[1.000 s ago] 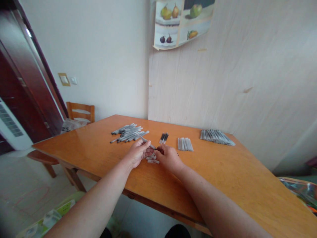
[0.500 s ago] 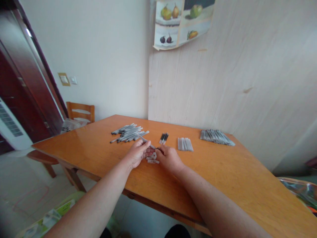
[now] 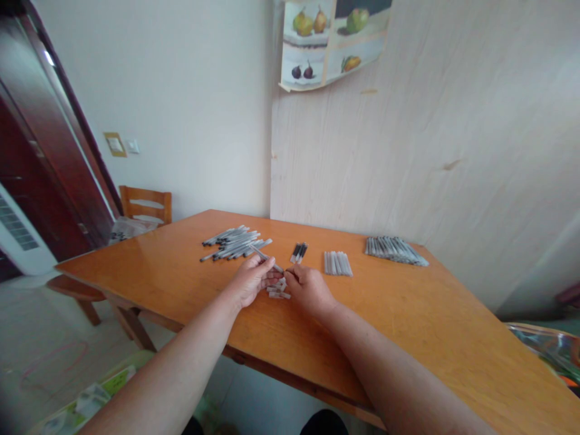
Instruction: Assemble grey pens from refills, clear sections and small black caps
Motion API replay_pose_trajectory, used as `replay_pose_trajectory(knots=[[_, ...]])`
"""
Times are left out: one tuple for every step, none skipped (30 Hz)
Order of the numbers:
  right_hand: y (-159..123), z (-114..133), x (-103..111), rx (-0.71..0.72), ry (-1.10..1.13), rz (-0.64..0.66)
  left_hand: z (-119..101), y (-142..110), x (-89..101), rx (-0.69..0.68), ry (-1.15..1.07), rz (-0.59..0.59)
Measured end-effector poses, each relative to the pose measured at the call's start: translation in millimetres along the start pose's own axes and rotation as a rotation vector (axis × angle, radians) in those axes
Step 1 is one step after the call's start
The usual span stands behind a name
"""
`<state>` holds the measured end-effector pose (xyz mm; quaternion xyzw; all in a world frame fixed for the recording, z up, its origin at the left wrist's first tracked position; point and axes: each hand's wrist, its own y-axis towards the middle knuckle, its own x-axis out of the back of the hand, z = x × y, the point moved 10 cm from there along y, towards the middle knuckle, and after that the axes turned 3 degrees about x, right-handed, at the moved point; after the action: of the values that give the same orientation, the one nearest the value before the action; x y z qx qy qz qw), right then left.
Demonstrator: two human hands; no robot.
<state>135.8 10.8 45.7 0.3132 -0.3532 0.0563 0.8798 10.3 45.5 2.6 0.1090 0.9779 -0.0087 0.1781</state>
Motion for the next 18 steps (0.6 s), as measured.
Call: replay_pose_trajectory(knots=[[0.1,0.4,1.1,0.000,-0.010,-0.009,-0.1,-0.4,-0.2,0.001,0.000,-0.004],[0.1,0.2,2.4,-0.004,-0.020,-0.020,-0.1,-0.8,-0.5,0.003,-0.002,-0.009],[0.2,-0.3,3.4,-0.011,-0.027,-0.029,-0.1,-1.2,-0.7,0.004,-0.004,-0.012],[0.2,-1.0,4.2,-0.017,-0.032,-0.036,0.0,-1.5,-1.0,0.006,-0.007,-0.013],[0.3,-1.7,4.5,-0.023,-0.037,-0.039,0.1,-1.8,-1.2,0.008,-0.009,-0.014],[0.3,-2.2,4.6,-0.027,-0.044,-0.040,0.3,-1.9,-1.5,0.011,-0.012,-0.013],[0.4,-2.5,4.6,-0.028,-0.053,-0.040,0.6,-2.0,-1.7,0.013,-0.016,-0.012],[0.4,-2.7,4.6,-0.029,-0.063,-0.040,0.8,-2.1,-1.8,0.016,-0.019,-0.010],[0.4,-2.9,4.8,-0.031,-0.071,-0.043,1.0,-2.1,-2.0,0.018,-0.022,-0.007],[0.3,-3.1,4.9,-0.032,-0.077,-0.045,1.1,-2.0,-2.0,0.020,-0.024,-0.006],[0.2,-3.1,5.2,-0.033,-0.079,-0.048,1.1,-2.0,-1.9,0.021,-0.023,-0.005],[0.1,-3.1,5.5,-0.033,-0.080,-0.051,1.0,-1.9,-1.7,0.020,-0.023,-0.004],[0.0,-3.1,5.6,-0.034,-0.079,-0.052,0.7,-1.8,-1.6,0.018,-0.022,-0.004],[-0.1,-2.8,5.3,-0.034,-0.077,-0.046,0.4,-1.7,-1.4,0.015,-0.021,-0.003],[-0.2,-2.2,4.3,-0.031,-0.076,-0.033,0.0,-1.6,-1.2,0.011,-0.020,-0.003],[-0.4,-1.2,2.9,-0.026,-0.074,-0.014,-0.3,-1.5,-1.1,0.009,-0.018,-0.003],[-0.5,0.3,1.5,-0.016,-0.073,0.006,-0.4,-1.4,-1.0,0.007,-0.016,-0.003],[-0.7,2.0,0.4,-0.004,-0.072,0.021,-0.3,-1.4,-0.9,0.008,-0.013,-0.003]])
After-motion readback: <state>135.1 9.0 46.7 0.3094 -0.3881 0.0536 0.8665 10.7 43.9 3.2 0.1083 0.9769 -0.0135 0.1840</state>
